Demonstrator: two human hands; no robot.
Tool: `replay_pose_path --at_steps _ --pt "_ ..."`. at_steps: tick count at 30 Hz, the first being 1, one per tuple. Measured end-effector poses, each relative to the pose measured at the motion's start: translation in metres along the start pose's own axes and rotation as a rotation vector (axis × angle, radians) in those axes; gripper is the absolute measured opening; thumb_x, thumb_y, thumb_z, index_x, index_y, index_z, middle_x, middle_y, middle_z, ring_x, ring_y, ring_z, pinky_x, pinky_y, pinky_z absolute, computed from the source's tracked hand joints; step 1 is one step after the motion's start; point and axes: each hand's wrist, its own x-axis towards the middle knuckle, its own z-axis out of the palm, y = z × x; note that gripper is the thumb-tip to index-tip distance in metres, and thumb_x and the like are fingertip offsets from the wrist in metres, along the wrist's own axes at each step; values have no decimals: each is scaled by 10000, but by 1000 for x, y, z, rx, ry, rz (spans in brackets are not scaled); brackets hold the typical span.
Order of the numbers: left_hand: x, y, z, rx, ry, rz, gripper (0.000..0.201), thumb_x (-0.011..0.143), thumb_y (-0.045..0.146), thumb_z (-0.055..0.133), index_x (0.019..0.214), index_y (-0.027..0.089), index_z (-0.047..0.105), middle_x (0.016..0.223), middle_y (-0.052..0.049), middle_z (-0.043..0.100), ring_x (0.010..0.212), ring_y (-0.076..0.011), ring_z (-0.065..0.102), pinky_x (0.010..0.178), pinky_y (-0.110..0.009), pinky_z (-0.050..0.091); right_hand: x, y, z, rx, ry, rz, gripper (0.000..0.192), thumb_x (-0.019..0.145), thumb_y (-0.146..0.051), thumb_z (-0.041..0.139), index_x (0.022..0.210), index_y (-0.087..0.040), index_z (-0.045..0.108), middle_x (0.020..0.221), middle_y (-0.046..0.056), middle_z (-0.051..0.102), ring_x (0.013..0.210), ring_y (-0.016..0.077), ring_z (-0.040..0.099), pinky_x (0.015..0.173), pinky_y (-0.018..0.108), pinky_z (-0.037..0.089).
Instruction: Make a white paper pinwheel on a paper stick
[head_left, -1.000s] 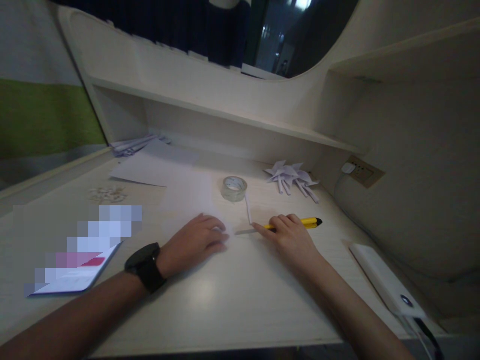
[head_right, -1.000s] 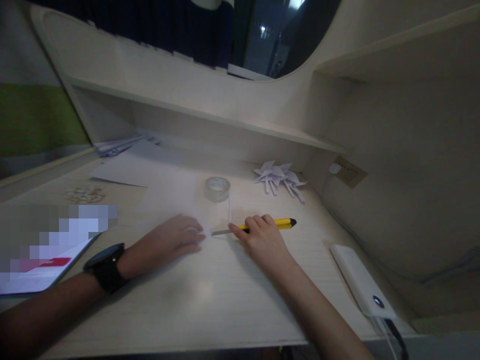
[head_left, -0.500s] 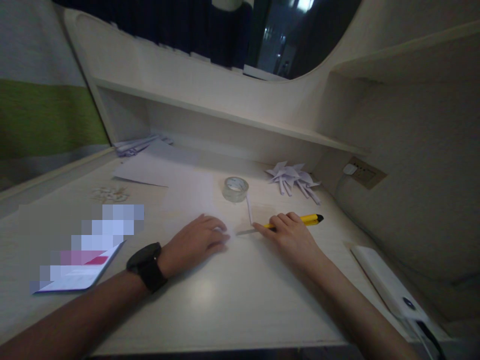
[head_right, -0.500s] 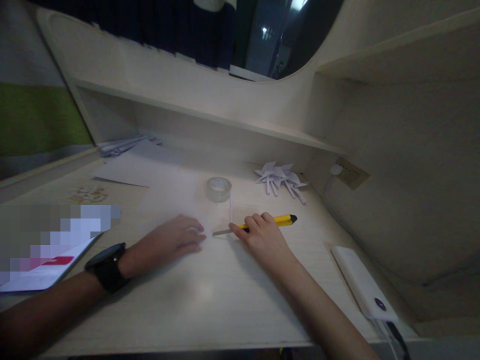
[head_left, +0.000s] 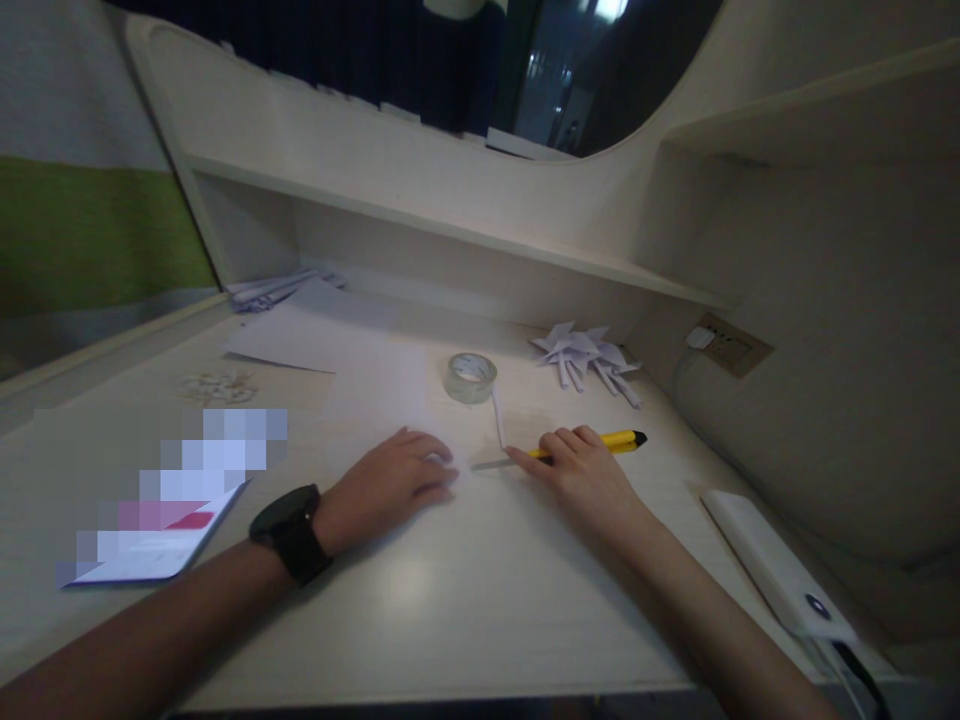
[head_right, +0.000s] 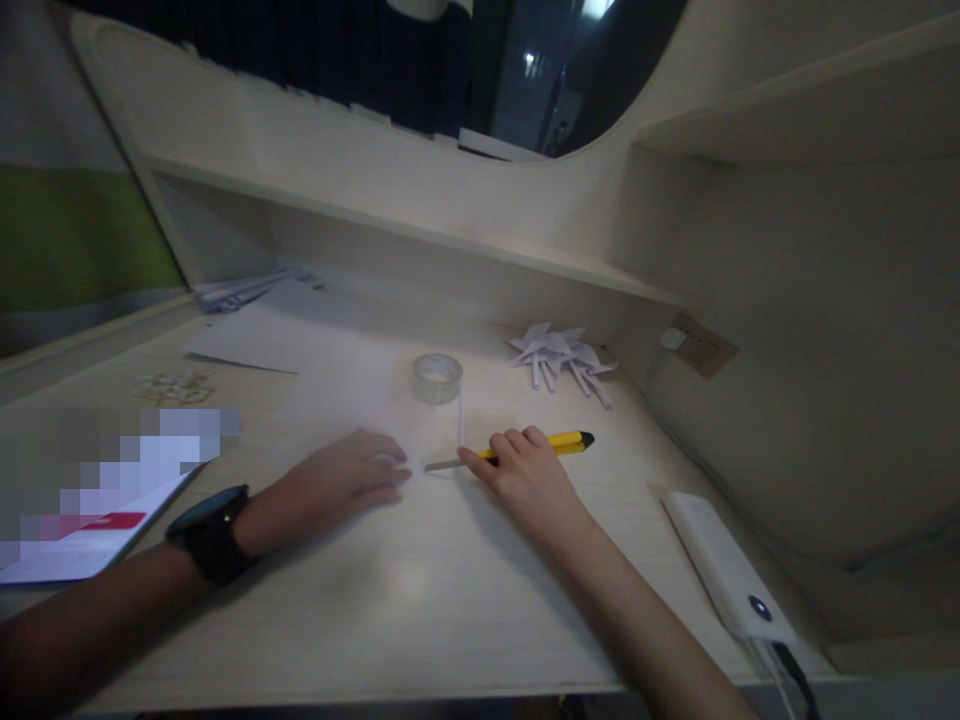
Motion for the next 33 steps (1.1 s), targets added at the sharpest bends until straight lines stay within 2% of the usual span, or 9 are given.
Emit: replay_pose_path --at_steps 11,18,22,25,26,28,30,33 --pt "-1 -1 0 -46 13 1 218 918 343 511 1039 248 667 1113 -45 613 1053 -214 516 945 -403 364 0 0 0 9 -9 0 431 883 -201 569 1293 -308 490 853 52 585 779 199 490 734 329 277" --pt "-1 -1 1 -71 -12 -11 218 917 325 517 1076 261 652 1166 -43 596 1077 -212 515 993 -445 330 -2 3 3 68 26 25 460 867 -155 568 1293 -315 501 852 50 588 775 197 489 733 325 282" --pt "-1 -3 -1 -106 -37 -3 201 922 279 506 1058 274 654 1201 -29 605 1154 -226 496 1049 -521 229 -8 12 8 115 58 91 592 813 -39 539 1334 -309 464 901 58 589 807 201 487 743 320 285" --pt "-3 -3 -8 -162 -112 59 204 910 205 493 980 271 672 1151 -5 652 1238 -251 448 1069 -576 138 -12 16 11 132 76 136 622 782 -8 521 1334 -289 472 901 62 586 801 200 483 730 317 282" --pt "-3 -3 -11 -181 -135 71 201 896 187 497 948 261 676 1106 -1 673 1237 -252 454 1070 -575 146 -12 16 12 137 83 147 617 780 -11 520 1331 -286 478 894 62 586 798 200 481 725 316 280" --pt "-2 -1 -14 -204 -120 56 174 863 172 513 881 227 677 996 -11 701 1160 -240 524 1045 -523 259 -13 16 13 142 88 160 606 781 -20 521 1324 -287 488 883 60 585 789 197 478 713 314 275" --pt "0 2 -12 -187 -35 14 162 853 179 508 833 196 668 909 -30 699 1025 -217 589 952 -436 394 -12 15 14 143 84 170 598 783 -29 524 1320 -290 492 877 58 585 785 196 477 710 314 270" --pt "5 7 -1 -84 87 -18 188 888 249 490 939 177 656 987 -69 676 1003 -215 576 899 -393 437 -11 14 14 136 69 189 585 793 -41 524 1320 -294 491 876 61 589 789 201 480 710 317 264"
